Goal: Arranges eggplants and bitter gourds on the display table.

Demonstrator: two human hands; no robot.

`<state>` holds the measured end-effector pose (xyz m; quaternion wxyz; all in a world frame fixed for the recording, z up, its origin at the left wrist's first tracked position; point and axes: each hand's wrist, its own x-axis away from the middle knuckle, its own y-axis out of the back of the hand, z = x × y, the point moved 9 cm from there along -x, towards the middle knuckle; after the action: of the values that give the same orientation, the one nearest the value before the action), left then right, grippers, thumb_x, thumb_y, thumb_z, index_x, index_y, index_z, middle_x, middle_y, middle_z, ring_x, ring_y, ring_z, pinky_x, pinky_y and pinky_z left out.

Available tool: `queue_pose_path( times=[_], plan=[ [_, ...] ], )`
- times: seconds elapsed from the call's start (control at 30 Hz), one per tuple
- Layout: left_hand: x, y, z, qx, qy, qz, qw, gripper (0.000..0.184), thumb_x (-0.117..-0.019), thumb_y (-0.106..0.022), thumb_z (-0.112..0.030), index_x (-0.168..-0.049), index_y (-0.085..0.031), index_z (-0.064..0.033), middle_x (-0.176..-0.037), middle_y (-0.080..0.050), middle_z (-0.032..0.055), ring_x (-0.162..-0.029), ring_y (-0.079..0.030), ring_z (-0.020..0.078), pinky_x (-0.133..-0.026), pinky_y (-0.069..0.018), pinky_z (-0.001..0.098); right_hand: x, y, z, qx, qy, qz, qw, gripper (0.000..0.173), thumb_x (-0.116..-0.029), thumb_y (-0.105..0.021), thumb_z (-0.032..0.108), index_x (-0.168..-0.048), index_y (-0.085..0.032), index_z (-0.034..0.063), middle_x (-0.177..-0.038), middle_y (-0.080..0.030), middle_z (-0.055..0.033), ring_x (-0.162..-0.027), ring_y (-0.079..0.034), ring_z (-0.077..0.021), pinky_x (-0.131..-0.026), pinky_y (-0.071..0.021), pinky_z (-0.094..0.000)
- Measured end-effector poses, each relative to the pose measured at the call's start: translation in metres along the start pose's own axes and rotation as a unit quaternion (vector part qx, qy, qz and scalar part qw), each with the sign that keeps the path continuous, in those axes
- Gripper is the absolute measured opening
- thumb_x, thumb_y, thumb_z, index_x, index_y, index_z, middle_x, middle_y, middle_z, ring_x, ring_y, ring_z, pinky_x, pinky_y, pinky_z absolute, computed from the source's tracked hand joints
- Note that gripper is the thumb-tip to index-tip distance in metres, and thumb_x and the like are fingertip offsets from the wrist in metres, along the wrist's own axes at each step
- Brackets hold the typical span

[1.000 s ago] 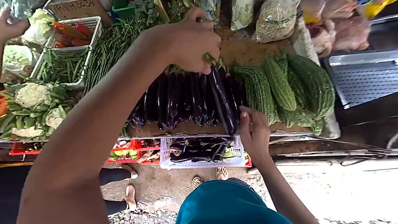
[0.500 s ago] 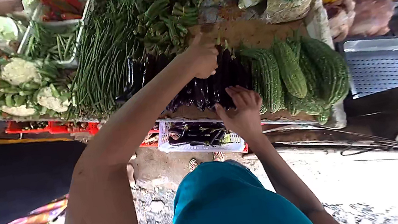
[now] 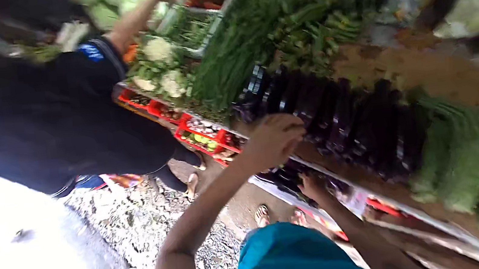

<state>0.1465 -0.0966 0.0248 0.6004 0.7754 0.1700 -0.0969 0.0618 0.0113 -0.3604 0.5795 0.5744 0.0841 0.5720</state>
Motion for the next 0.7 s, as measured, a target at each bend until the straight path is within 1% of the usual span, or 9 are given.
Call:
queue_pose_path(
  times=[0.13,0.2,0.27,0.37,0.4,0.43,0.53,0.63,0.7],
  plan=[
    [0.030,-0.008,0.004,-0.006,0.003,0.077,0.997,0.025,-0.1029,-0.054,-0.013,-0.119,-0.073,-0.0079,-0.129,-0.067,0.0118,-0.129,-0.059,0.0284,-0.118,-0.0350,0.0524,-0.011,-0.016,-0.011,0.061,-0.040,-0.009,0.997,0.064,-0.0900,-0.072,0.009,-0.148,-0.048,-0.0060,-0.148,-0.049,-0.0316,-0.137,-0.048,-0.0486,-0.108,-0.0421,-0.0660],
    [0.042,-0.004,0.012,-0.004,0.012,0.076,0.997,0.025,-0.1030,-0.054,-0.014,-0.118,-0.072,-0.0074,-0.127,-0.067,0.0117,-0.128,-0.059,0.0291,-0.118,-0.0354,0.0514,-0.011,-0.014,-0.014,0.073,-0.036,-0.031,0.996,0.058,-0.0939,-0.065,0.003,-0.147,-0.046,-0.0092,-0.145,-0.052,-0.0321,-0.135,-0.051,-0.0479,-0.108,-0.0442,-0.0625],
    [0.056,-0.010,0.020,0.017,0.039,0.054,0.998,0.022,-0.1013,-0.059,-0.020,-0.111,-0.074,-0.0088,-0.123,-0.069,0.0097,-0.123,-0.061,0.0271,-0.113,-0.0411,0.0477,-0.008,-0.014,-0.015,0.085,-0.022,-0.025,0.996,0.060,-0.0935,-0.069,0.009,-0.146,-0.046,-0.0102,-0.141,-0.055,-0.0321,-0.132,-0.054,-0.0473,-0.108,-0.0455,-0.0607],
    [0.088,-0.081,0.037,0.101,0.109,0.103,0.984,0.025,-0.0984,-0.065,-0.029,-0.094,-0.072,-0.0054,-0.109,-0.071,0.0127,-0.108,-0.066,0.0283,-0.098,-0.0519,0.0486,0.004,0.000,-0.008,0.094,0.003,-0.036,0.995,0.052,-0.0993,-0.065,0.019,-0.142,-0.053,-0.0075,-0.134,-0.062,-0.0304,-0.127,-0.059,-0.0458,-0.106,-0.0474,-0.0606],
    [0.103,-0.122,0.047,0.123,0.135,0.151,0.971,0.027,-0.0991,-0.064,-0.028,-0.094,-0.071,-0.0024,-0.108,-0.070,0.0158,-0.106,-0.067,0.0314,-0.094,-0.0535,0.0520,0.010,0.008,-0.003,0.095,0.010,-0.046,0.994,0.046,-0.1014,-0.062,0.020,-0.138,-0.057,-0.0072,-0.131,-0.064,-0.0301,-0.125,-0.061,-0.0454,-0.105,-0.0476,-0.0607],
    [0.120,-0.168,0.059,0.138,0.175,0.223,0.949,0.027,-0.1001,-0.062,-0.025,-0.103,-0.071,0.0003,-0.115,-0.069,0.0192,-0.111,-0.066,0.0354,-0.095,-0.0522,0.0563,0.018,0.017,0.002,0.102,0.013,-0.048,0.994,0.043,-0.1034,-0.060,0.022,-0.136,-0.060,-0.0062,-0.130,-0.065,-0.0294,-0.125,-0.061,-0.0449,-0.105,-0.0473,-0.0605],
    [0.160,-0.280,0.095,0.135,0.299,0.377,0.866,0.046,-0.0928,-0.066,-0.008,-0.137,-0.059,-0.0011,-0.145,-0.053,0.0225,-0.134,-0.050,0.0434,-0.105,-0.0432,0.0654,0.062,0.062,0.029,0.151,0.006,-0.051,0.987,0.042,-0.1050,-0.058,0.025,-0.137,-0.061,-0.0018,-0.133,-0.064,-0.0268,-0.125,-0.062,-0.0429,-0.102,-0.0494,-0.0597],
    [0.177,-0.336,0.114,0.118,0.344,0.405,0.839,0.048,-0.1014,-0.060,-0.028,-0.143,-0.056,-0.0045,-0.153,-0.048,0.0182,-0.146,-0.037,0.0388,-0.121,-0.0191,0.0636,0.118,0.114,0.054,0.166,0.007,-0.083,0.983,0.042,-0.1039,-0.059,0.025,-0.141,-0.059,0.0046,-0.133,-0.064,-0.0250,-0.117,-0.066,-0.0443,-0.092,-0.0537,-0.0615],
    [0.183,-0.348,0.110,0.120,0.357,0.416,0.827,0.058,-0.0985,-0.060,-0.048,-0.139,-0.061,-0.0060,-0.147,-0.055,0.0191,-0.143,-0.042,0.0411,-0.120,-0.0141,0.0713,0.162,0.147,0.066,0.132,0.056,-0.160,0.976,0.040,-0.1017,-0.063,0.025,-0.139,-0.064,0.0088,-0.124,-0.069,-0.0243,-0.105,-0.071,-0.0452,-0.083,-0.0569,-0.0632]
  ],
)
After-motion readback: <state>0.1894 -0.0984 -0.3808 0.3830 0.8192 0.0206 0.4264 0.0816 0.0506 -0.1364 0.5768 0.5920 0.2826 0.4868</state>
